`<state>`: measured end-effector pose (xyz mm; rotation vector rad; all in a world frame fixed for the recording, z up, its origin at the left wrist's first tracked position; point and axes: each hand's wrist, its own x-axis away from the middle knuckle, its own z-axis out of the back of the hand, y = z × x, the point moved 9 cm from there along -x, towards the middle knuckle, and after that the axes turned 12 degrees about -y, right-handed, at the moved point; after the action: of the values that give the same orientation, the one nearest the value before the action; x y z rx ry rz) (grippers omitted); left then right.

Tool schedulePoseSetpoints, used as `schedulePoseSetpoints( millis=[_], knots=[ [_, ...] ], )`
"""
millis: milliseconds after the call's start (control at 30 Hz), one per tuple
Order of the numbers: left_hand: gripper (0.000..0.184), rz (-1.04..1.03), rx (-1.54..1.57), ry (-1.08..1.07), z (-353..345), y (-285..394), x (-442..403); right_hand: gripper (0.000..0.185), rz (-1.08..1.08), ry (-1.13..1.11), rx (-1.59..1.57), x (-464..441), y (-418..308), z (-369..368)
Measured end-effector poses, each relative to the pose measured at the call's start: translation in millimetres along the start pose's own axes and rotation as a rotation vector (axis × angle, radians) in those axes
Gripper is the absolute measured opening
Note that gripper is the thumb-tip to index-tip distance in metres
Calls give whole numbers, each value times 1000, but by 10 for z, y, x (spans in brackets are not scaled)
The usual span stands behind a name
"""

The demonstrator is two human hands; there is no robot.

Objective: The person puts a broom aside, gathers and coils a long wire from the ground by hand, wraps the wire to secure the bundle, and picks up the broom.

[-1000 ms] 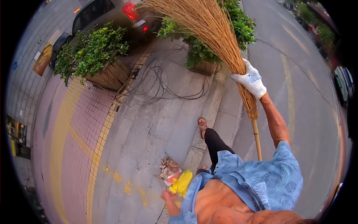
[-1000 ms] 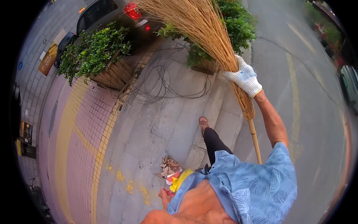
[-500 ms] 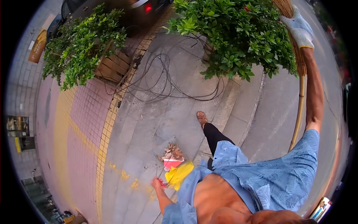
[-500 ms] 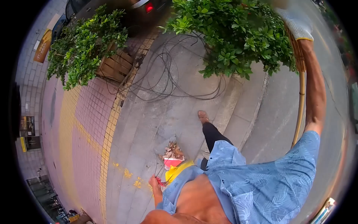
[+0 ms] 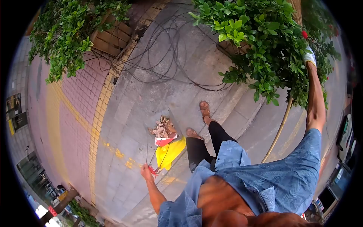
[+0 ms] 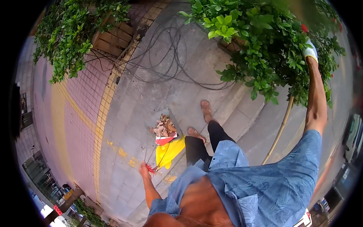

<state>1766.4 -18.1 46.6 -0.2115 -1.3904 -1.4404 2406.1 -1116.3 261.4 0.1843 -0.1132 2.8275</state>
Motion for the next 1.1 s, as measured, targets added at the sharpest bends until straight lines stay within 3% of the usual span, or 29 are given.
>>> schedulePoseSetpoints(
  millis=[67,100,200,267,333,367,467,533,633,667,767,833,933,1000,1100],
  knots=[
    [25,-9,-36,-21,-19,111,-136,43,-6,-88,80,-40,50,-160],
    [25,-12,-55,-40,-46,148,-223,40,102,-44,110,-27,32,-207],
    [24,-5,-69,-52,-75,80,-580,38,68,-141,264,376,-286,-95],
    [24,17,-48,-71,-159,66,-796,36,-184,20,80,684,-517,239],
    [23,29,-42,-82,-177,95,-1066,40,-254,86,294,942,-555,463],
    [23,32,-45,-83,-185,75,-1245,41,-259,246,201,1334,-929,707],
    [23,50,-53,-125,-308,-14,-1725,32,145,589,-84,2303,-1980,920],
    [23,47,-68,-164,-477,-28,-1991,31,287,507,-209,2685,-2717,682],
    [23,49,-120,-188,-557,3,-2202,34,206,-69,-287,3035,-3803,-240],
    [24,69,-129,-174,-591,38,-2247,36,320,-210,-175,3084,-4079,-695],
    [27,79,-130,-187,-590,-66,-2424,48,346,-695,-83,3315,-4229,-2382],
    [29,88,-100,-168,-500,-200,-2503,58,252,-975,-33,3365,-4129,-3590],
    [34,97,-75,-124,-510,-330,-2576,48,219,-1110,-73,3209,-4193,-5027],
    [36,83,-131,-135,-539,-337,-2559,49,296,-1182,126,2953,-4146,-6149],
    [32,113,-175,-56,-595,-220,-2527,46,278,-1130,107,2280,-4289,-7295]
  ],
)
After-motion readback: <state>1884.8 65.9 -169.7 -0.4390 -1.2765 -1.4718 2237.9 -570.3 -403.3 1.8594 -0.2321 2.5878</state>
